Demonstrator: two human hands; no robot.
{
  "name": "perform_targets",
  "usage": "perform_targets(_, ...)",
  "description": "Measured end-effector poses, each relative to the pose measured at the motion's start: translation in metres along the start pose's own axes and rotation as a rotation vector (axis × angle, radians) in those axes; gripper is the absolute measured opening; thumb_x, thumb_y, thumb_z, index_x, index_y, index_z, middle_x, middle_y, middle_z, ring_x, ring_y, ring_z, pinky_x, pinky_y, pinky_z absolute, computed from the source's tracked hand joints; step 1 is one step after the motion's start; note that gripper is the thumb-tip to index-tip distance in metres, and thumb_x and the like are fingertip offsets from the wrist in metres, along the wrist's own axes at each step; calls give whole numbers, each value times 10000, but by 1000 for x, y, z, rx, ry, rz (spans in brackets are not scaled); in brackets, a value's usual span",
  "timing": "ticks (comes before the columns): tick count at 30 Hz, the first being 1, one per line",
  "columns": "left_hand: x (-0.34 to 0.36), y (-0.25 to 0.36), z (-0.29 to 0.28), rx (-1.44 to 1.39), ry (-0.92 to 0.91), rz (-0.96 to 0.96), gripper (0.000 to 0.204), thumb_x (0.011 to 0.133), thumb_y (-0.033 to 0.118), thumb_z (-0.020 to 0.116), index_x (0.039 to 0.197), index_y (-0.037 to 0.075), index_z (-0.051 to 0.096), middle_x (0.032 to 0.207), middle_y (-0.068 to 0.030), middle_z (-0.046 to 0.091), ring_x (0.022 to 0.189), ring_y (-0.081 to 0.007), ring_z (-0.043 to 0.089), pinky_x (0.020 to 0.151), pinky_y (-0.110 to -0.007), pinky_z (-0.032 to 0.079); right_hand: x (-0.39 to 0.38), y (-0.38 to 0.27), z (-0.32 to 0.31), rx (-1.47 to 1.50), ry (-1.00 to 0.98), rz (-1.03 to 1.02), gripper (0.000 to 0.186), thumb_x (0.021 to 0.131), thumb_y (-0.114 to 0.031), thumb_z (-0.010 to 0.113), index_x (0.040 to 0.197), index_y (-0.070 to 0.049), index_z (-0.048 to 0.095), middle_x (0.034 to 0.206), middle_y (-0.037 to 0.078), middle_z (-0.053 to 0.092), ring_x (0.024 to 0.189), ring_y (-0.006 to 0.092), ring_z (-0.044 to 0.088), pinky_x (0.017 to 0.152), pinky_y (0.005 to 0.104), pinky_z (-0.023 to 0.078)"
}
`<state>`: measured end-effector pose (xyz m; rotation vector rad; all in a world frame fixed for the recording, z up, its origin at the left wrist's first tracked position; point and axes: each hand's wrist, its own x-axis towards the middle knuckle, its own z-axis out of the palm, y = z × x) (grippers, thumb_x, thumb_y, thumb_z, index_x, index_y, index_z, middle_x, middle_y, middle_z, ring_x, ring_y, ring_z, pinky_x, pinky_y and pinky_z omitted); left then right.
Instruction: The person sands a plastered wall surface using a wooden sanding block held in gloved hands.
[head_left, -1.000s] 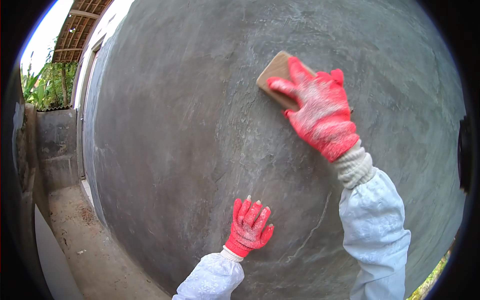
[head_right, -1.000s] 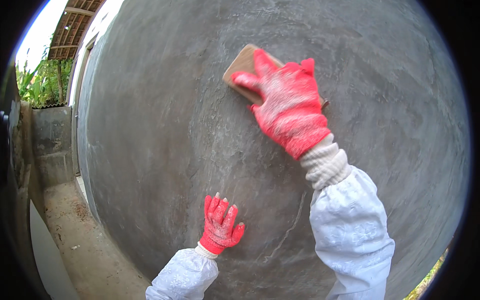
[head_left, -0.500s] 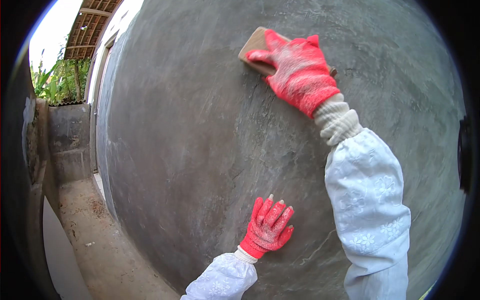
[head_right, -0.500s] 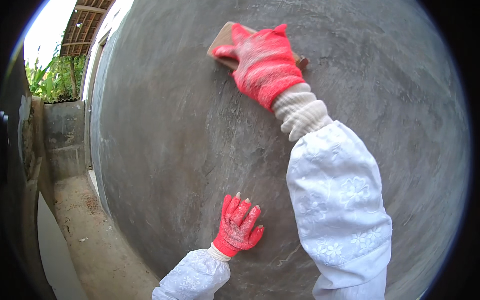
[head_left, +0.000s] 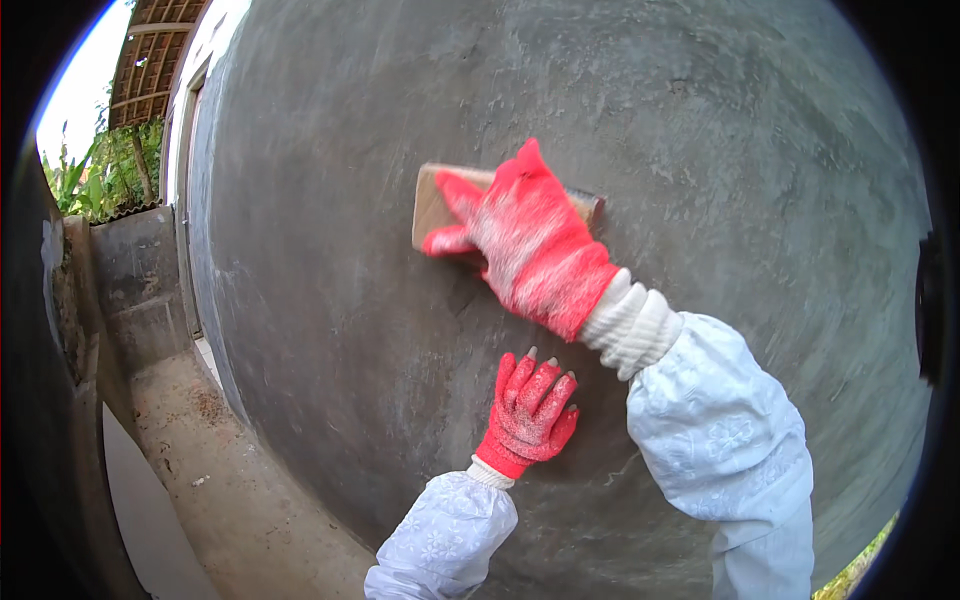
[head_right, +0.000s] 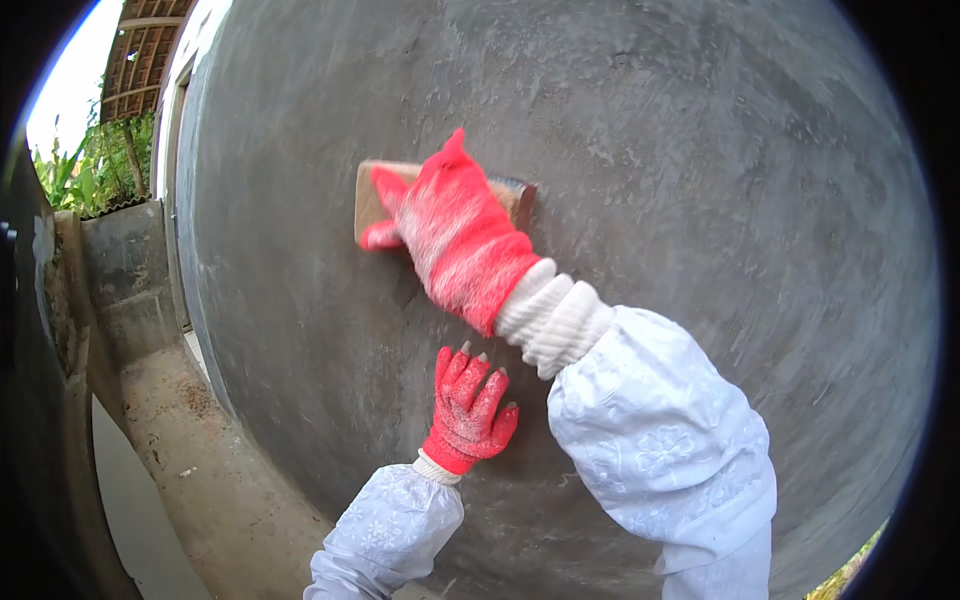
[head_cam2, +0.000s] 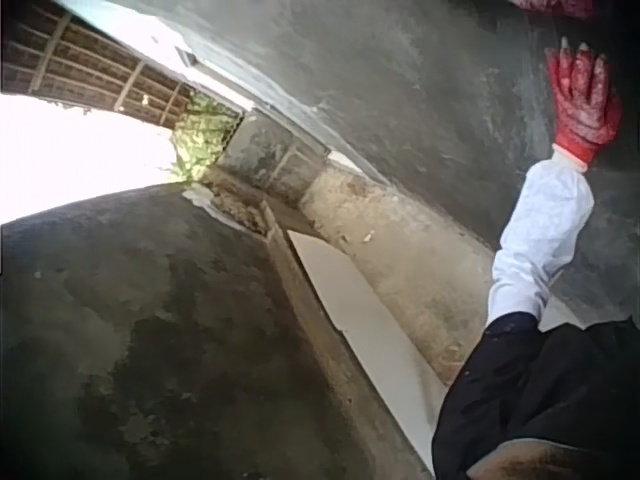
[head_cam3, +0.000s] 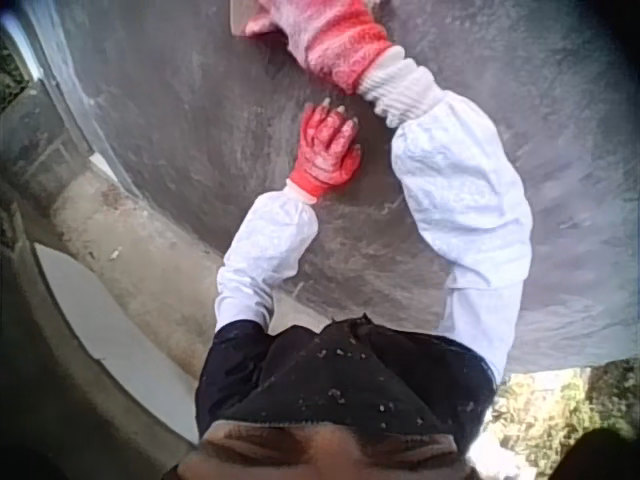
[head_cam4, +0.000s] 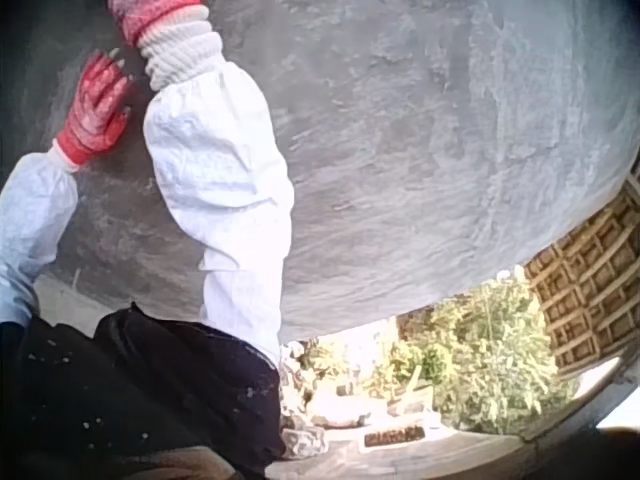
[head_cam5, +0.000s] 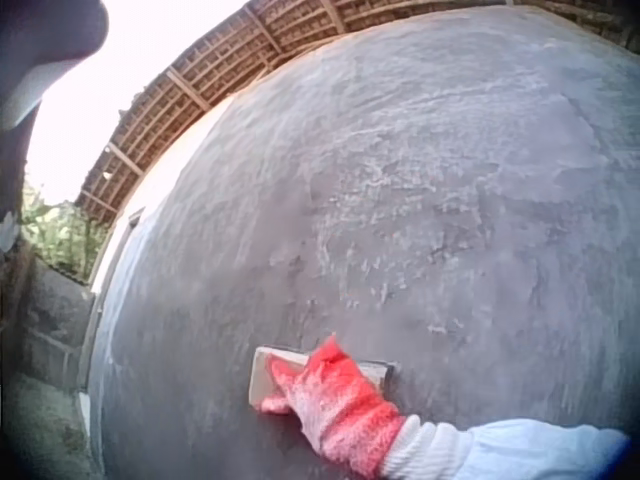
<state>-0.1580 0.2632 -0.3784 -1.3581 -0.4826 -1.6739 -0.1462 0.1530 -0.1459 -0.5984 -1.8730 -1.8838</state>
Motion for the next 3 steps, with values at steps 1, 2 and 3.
perform_targets(1,-5,4,-4,-65,-24,-19,555,715,197,705,1232,20,610,1331,-196,521,1248,-468,496,1097,-672,323,-13,-32,20,12,-129,-70,608,800,-418,756,1364,-255,594,1179,121,599,1004,319,632,944,474,430)
perform_targets(2,-19,11,-12,-143,-60,-27,554,709,179,696,1232,23,604,1307,-184,543,1194,-465,529,1093,-685,319,-29,-47,46,497,-265,-15,704,779,-456,772,1399,-206,553,1148,155,596,1017,349,616,896,465,460)
perform_targets(3,-35,12,-27,-132,-78,-17,554,709,179,696,1232,23,604,1307,-184,543,1194,-465,529,1093,-685,319,-28,-50,45,514,-252,-7,704,779,-456,772,1399,-206,553,1148,155,596,1017,349,616,896,465,460)
